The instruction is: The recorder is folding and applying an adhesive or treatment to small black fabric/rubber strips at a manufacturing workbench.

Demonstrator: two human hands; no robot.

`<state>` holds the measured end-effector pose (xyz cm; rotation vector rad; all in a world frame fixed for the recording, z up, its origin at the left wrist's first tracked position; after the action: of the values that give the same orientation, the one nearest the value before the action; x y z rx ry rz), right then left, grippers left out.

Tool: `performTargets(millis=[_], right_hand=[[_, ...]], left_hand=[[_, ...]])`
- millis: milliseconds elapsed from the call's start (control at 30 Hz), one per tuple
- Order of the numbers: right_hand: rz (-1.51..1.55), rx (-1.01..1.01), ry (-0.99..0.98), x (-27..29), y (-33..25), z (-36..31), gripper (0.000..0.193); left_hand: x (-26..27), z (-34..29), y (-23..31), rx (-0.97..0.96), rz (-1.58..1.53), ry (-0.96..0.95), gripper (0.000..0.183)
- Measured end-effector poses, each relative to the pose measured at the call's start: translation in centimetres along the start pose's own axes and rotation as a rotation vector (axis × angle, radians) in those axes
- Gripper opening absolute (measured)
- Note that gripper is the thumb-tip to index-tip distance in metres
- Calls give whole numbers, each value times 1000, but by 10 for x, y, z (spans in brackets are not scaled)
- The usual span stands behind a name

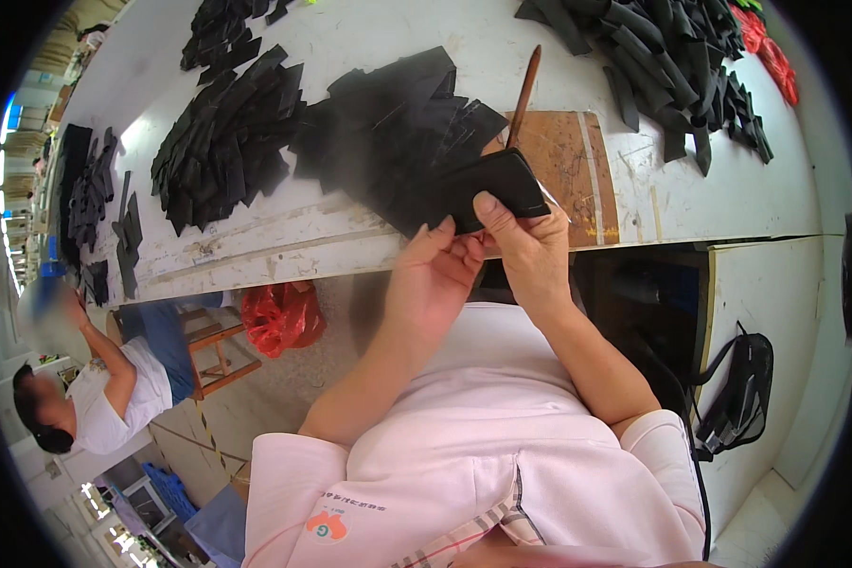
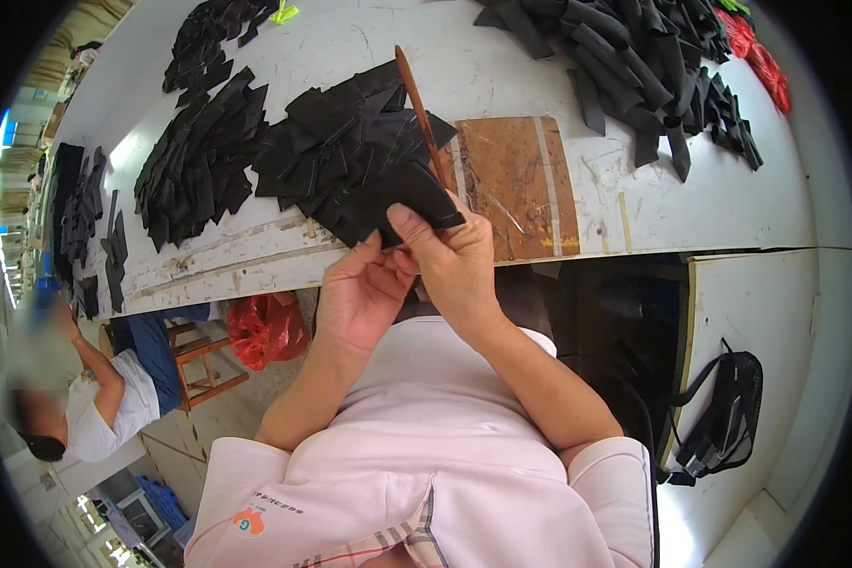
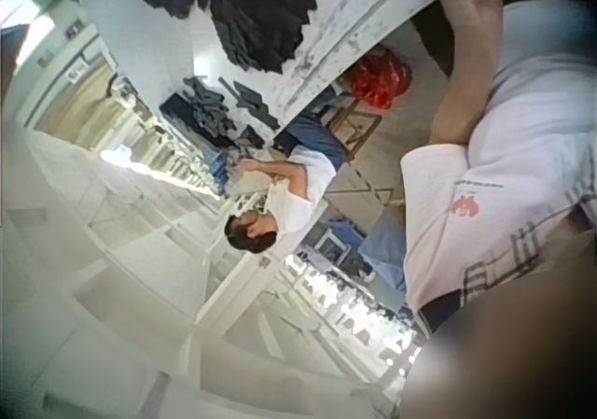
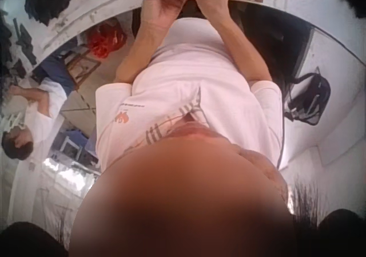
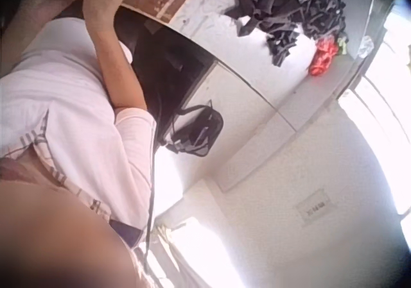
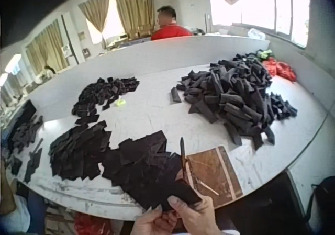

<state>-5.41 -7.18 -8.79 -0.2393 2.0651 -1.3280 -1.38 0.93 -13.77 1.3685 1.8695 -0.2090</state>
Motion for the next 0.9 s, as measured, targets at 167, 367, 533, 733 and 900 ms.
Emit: performTargets(millis=[167, 367, 533, 733, 900], right_hand=[[-447, 394, 128, 14, -33, -1, 13], [-804, 778, 138, 8, -56, -15, 13], [-720, 683, 148, 8, -54, -12, 13], [-599, 506, 33, 2, -31, -2, 15], [-476, 394, -17, -7, -14, 9, 19]], left_hand=[[5, -10, -21, 126, 204, 5, 12], [10, -27, -20, 59, 539, -25, 13], [0, -17, 9, -154, 380, 49, 25], [-2, -14, 46, -542, 586, 3, 18], [-2, -23, 66, -761, 714, 84, 11]])
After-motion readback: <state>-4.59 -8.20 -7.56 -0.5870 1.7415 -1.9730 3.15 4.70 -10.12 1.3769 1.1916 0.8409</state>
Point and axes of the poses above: each hand's wrist, its own z-axis towards the middle knuckle, its own x-axis out of the back of the hand, y = z × x, the point moved 9 cm from there along z, towards the middle knuckle, and after that the axes turned 13 degrees about y, right-handed, at the moved point
